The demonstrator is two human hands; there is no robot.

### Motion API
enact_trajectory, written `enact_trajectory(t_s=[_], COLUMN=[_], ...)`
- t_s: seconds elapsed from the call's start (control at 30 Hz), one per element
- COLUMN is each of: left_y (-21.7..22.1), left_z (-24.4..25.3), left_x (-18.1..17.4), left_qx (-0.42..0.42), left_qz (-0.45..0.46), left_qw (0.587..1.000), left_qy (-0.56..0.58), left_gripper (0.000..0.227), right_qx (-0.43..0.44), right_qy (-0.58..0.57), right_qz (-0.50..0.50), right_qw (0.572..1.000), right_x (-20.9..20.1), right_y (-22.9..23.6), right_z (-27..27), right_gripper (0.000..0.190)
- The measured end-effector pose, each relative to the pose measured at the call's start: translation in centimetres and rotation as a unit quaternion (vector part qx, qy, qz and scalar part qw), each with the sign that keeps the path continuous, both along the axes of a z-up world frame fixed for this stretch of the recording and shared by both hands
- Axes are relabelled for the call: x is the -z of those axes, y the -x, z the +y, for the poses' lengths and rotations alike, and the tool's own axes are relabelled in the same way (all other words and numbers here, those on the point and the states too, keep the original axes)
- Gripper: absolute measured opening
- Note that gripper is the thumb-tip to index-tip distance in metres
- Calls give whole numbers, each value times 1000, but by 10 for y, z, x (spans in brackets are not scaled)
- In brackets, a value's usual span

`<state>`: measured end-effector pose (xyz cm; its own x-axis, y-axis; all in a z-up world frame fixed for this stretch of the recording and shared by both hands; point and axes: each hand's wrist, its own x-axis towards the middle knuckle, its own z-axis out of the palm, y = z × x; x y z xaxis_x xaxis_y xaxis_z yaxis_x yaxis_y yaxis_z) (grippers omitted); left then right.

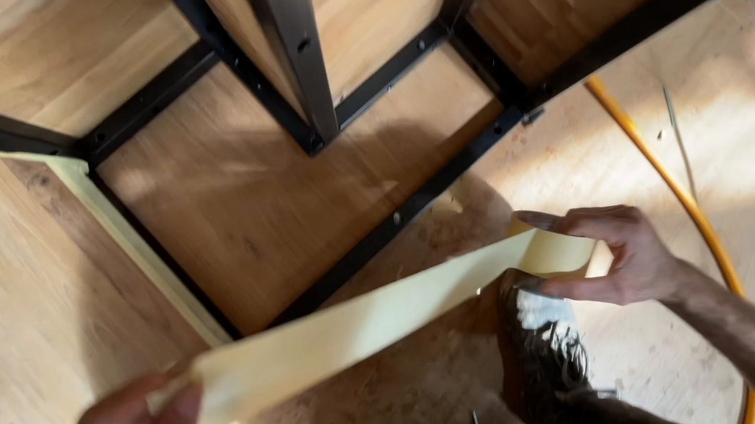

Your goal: The person applies masking tape to the edges of a wooden cabinet and its metal frame, smoothing the tape with their fingers and removing small pieces as needed.

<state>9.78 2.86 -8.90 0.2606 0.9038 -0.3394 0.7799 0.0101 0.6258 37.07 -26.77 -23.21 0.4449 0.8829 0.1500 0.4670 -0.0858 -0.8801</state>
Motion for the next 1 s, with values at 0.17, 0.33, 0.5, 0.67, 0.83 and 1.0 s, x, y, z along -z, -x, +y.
enact_trajectory(t_s=[0.17, 0.33, 0.5, 0.67, 0.83, 1.0], left_y=[48, 28, 74, 66, 58, 68], left_z=[-13, -55, -82, -86, -66, -57], left_x=[78, 100, 183, 210, 259, 321], left_qx=[-59, -33, -239, -364, -424, -411], left_qz=[-128, 83, -122, -264, -249, -312], left_qw=[990, 978, 939, 867, 855, 852], left_qy=[15, 190, 213, 215, 165, 90], left_gripper=[25, 12, 5, 9, 26, 14], right_qx=[-98, -98, -36, -73, -33, -17], right_qy=[41, 184, 265, 221, 273, 377], right_qz=[-74, -217, -199, -415, -476, -441], right_qw=[992, 954, 943, 879, 835, 814], right_x=[-4, 50, 67, 103, 107, 110], right_y=[-63, -129, -154, -188, -189, -166], right_z=[-15, -42, -72, -68, -30, -12], right_gripper=[75, 83, 60, 52, 41, 32])
